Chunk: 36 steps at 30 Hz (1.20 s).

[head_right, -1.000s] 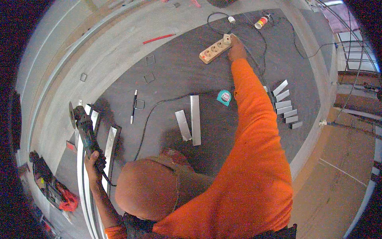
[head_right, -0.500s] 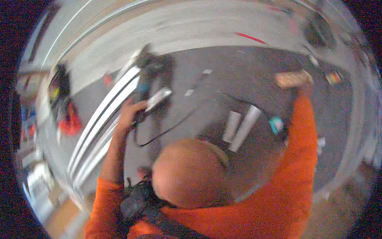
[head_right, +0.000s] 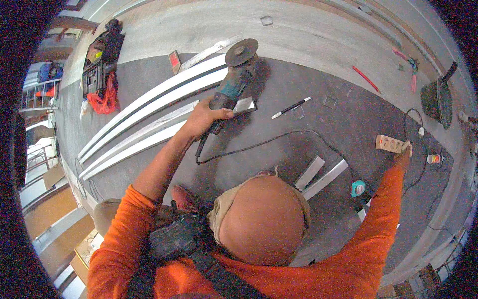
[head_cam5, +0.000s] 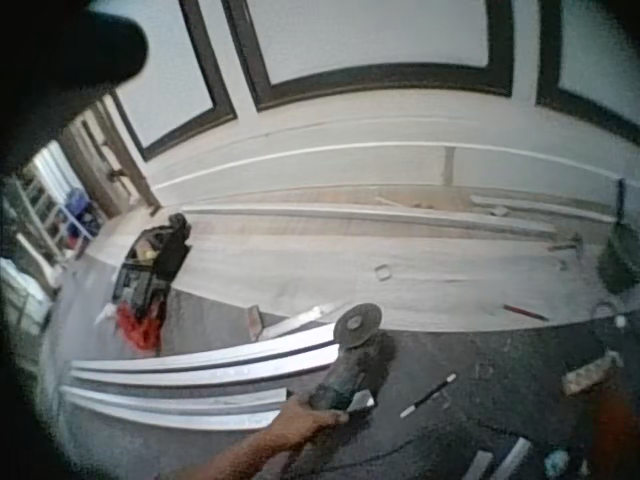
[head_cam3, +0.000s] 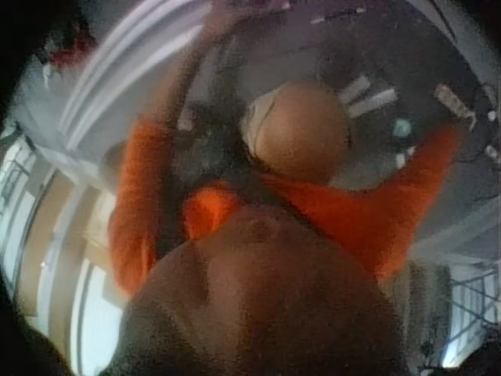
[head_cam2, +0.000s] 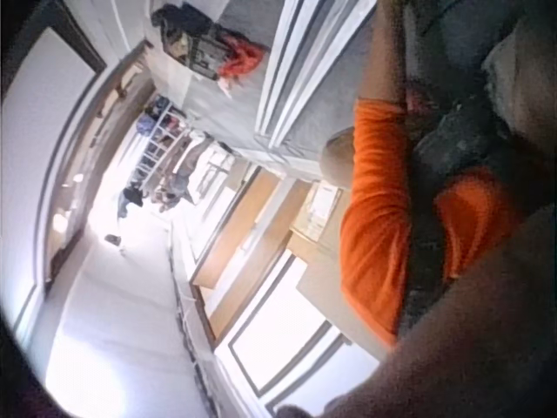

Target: The person uses a square and a marker to measure and mark metal rails on the floor, then uses an angle grinder to cut through the rails, creating sparks.

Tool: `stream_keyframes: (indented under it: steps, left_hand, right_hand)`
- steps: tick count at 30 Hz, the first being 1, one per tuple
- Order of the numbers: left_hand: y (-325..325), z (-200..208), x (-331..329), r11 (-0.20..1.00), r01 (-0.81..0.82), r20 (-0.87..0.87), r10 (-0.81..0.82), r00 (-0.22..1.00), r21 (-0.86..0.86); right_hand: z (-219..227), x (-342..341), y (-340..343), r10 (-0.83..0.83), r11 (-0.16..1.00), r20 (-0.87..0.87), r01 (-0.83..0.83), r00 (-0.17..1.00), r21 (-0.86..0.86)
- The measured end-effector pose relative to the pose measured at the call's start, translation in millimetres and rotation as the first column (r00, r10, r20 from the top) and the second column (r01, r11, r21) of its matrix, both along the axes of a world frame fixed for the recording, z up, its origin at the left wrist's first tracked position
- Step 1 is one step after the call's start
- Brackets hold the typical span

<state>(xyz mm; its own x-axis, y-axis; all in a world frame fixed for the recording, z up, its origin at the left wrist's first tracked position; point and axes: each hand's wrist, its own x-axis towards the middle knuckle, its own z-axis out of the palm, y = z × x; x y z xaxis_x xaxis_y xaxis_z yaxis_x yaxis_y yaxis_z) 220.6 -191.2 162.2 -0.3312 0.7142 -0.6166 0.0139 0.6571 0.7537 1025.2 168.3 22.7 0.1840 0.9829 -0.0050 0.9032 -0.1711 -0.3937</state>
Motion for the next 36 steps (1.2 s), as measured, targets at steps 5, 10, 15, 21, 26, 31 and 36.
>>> stream_keyframes:
  steps: [5, 10, 15, 21, 26, 31, 36]
  left_hand:
    - [0, 9, 26, 0.982, -0.158, 0.292, 0.123, 0.948, 0.099]
    - [56, 0, 55, 0.898, 0.034, 0.077, -0.075, 0.994, 0.439]
    - [82, 1, 67, 0.995, 0.033, -0.023, -0.031, 0.999, 0.097]
    - [69, -31, 89, 0.978, 0.173, -0.070, -0.166, 0.984, 0.115]
    - [69, -24, 92, 0.969, 0.222, -0.121, -0.210, 0.970, 0.103]
    - [71, -15, 87, 0.973, 0.162, 0.015, -0.167, 0.986, 0.162]
    - [69, -1, 83, 0.970, 0.196, -0.077, -0.187, 0.979, 0.142]
  right_hand:
    - [-21, -113, -55, 0.034, 0.998, 0.174, -0.024, 0.984, -0.059]
    - [-15, -73, -45, -0.008, 0.991, -0.717, 0.103, 0.697, 0.089]
    - [-44, -66, -42, 0.284, 0.955, 0.269, -0.296, 0.920, 0.002]
    - [-27, -70, -57, 0.046, 0.999, -0.304, -0.038, 0.952, 0.035]
    - [-6, -126, -73, -0.220, 0.959, -0.799, 0.273, 0.560, -0.074]
    - [6, -119, -57, -0.148, 0.981, -0.702, 0.192, 0.697, -0.017]
    - [36, -126, -39, 0.196, 0.980, -0.547, -0.150, 0.814, 0.128]
